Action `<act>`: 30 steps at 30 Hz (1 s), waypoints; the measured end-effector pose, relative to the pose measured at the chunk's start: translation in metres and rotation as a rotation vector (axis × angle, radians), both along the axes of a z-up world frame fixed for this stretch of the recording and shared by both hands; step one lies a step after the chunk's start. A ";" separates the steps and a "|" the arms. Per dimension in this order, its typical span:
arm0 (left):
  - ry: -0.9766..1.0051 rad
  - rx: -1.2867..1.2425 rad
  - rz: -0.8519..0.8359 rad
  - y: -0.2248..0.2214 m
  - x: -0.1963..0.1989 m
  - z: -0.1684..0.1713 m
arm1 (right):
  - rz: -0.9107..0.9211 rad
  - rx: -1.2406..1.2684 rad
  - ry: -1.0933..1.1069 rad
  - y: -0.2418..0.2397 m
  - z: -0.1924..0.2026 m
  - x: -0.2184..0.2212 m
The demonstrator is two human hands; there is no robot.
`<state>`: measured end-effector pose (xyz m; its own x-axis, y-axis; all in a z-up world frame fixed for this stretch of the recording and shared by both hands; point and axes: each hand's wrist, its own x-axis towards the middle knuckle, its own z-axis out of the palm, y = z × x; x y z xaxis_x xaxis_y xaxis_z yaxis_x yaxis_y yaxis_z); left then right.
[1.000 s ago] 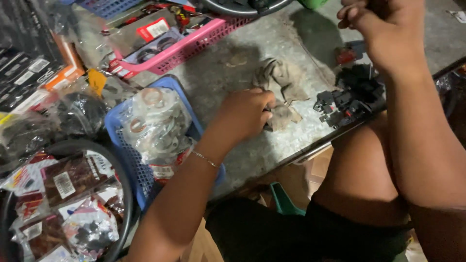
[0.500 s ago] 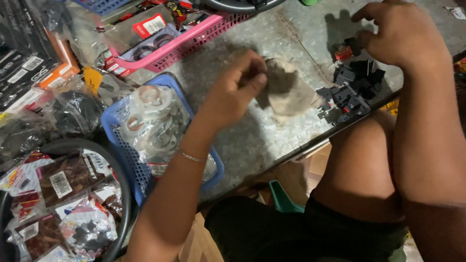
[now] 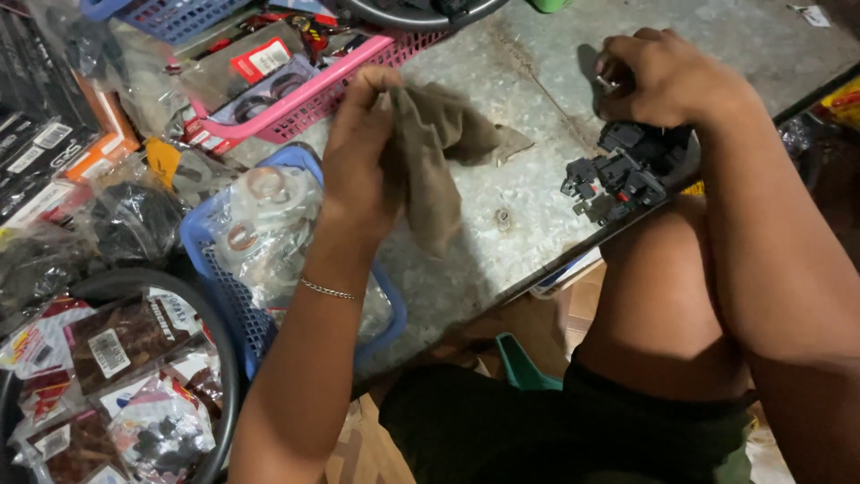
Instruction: Cleaning and inspecting individual motorcycle electrical switches using a cloth at a workbench.
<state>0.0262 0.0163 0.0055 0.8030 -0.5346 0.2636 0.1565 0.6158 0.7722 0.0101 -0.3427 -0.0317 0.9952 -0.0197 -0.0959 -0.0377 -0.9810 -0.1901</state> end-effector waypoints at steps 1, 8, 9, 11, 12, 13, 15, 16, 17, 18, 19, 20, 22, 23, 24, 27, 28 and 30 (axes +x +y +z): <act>0.015 0.004 -0.007 0.000 0.000 0.000 | 0.062 0.019 -0.041 -0.002 0.001 -0.001; 0.038 0.014 -0.004 -0.003 -0.004 -0.001 | 0.168 0.226 -0.164 -0.020 -0.015 -0.008; 0.038 0.027 0.015 -0.004 -0.003 -0.003 | 0.096 0.336 -0.173 -0.015 -0.007 -0.010; 0.021 0.034 0.035 -0.006 -0.002 -0.006 | 0.028 0.441 -0.196 -0.006 0.007 -0.015; 0.045 -0.005 0.018 -0.007 0.000 -0.009 | 0.033 0.565 -0.216 -0.002 0.012 -0.016; 0.075 -0.042 0.003 -0.006 -0.002 -0.013 | 0.040 0.694 -0.228 0.003 0.015 -0.019; 0.056 -0.011 0.076 -0.010 0.003 -0.022 | 0.091 0.838 -0.278 0.007 0.011 -0.018; 0.046 0.022 0.147 -0.011 0.006 -0.028 | 0.137 0.985 -0.317 0.009 0.009 -0.018; 0.041 0.020 0.162 -0.012 0.004 -0.025 | 0.153 0.985 -0.315 0.018 0.012 -0.020; -0.018 0.064 0.158 -0.012 0.002 -0.023 | 0.162 0.995 -0.388 0.028 0.014 -0.023; -0.079 0.109 0.156 -0.013 0.001 -0.020 | 0.172 1.005 -0.463 0.037 0.017 -0.025; -0.087 0.108 0.171 -0.012 0.002 -0.022 | 0.190 1.007 -0.463 0.051 0.022 -0.026; -0.308 0.264 0.240 -0.014 0.003 -0.028 | 0.254 1.258 -0.469 0.076 0.030 -0.032; -0.310 0.265 0.249 -0.015 -0.003 -0.017 | 0.263 1.260 -0.467 0.084 0.029 -0.032; -0.439 0.286 0.281 -0.016 -0.008 -0.006 | 0.232 1.288 -0.505 0.093 0.028 -0.032; -0.513 0.353 0.311 -0.024 -0.028 0.013 | 0.213 1.349 -0.541 0.117 0.023 -0.037; -0.464 0.395 0.307 -0.029 -0.036 0.018 | 0.226 1.379 -0.548 0.124 0.020 -0.039; -0.740 0.521 0.420 -0.031 -0.038 0.019 | 0.272 1.303 -0.536 0.129 0.017 -0.044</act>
<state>-0.0117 -0.0148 0.0243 0.6819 -0.4360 0.5873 -0.6259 0.0675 0.7769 -0.0344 -0.2135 -0.0151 0.8748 -0.0176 0.4841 0.4822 -0.0644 -0.8737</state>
